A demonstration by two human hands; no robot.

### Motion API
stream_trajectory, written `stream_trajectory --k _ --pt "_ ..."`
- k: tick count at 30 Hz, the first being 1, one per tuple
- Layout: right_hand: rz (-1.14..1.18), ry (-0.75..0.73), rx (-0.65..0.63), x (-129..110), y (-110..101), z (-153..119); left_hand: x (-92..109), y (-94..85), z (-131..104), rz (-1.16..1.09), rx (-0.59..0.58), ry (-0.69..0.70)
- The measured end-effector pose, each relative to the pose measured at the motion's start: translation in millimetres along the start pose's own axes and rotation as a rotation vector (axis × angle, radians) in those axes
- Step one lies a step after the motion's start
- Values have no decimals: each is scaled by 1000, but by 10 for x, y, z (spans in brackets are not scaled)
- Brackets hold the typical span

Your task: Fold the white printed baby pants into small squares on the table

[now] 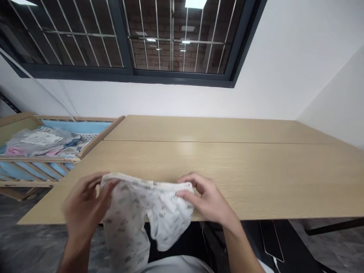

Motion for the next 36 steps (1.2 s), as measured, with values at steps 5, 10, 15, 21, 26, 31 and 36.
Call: stream_trajectory --k 5,10,15,21,26,31,36 --pt "-86 7 126 73 -423 699 310 551 856 -129 -235 12" --pt "-132 128 36 484 -486 1382 80 1337 1389 -76 -477 83" --pt "-212 224 44 1014 -418 1981 -388 2031 1602 38 -643 -6" --pt "-308 289 122 1491 -354 2469 -799 2599 1748 195 -662 -112" --pt "-414 336 165 1775 -293 2690 -1009 2908 1783 318 -699 -121" --pt "-510 357 180 1985 -264 2809 -1095 3000 1723 396 -738 -116" --pt "-555 399 154 2074 -270 2845 -1005 2922 1648 433 -771 -115"
Point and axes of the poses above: each hand's wrist, its own z-axis towards the middle knuckle, its own y-axis out of the palm, x = y × z, the point moved 10 cm from there along z, towards the middle knuckle, and after that the axes turned 4 degrees about y, right-handed, at the moved point
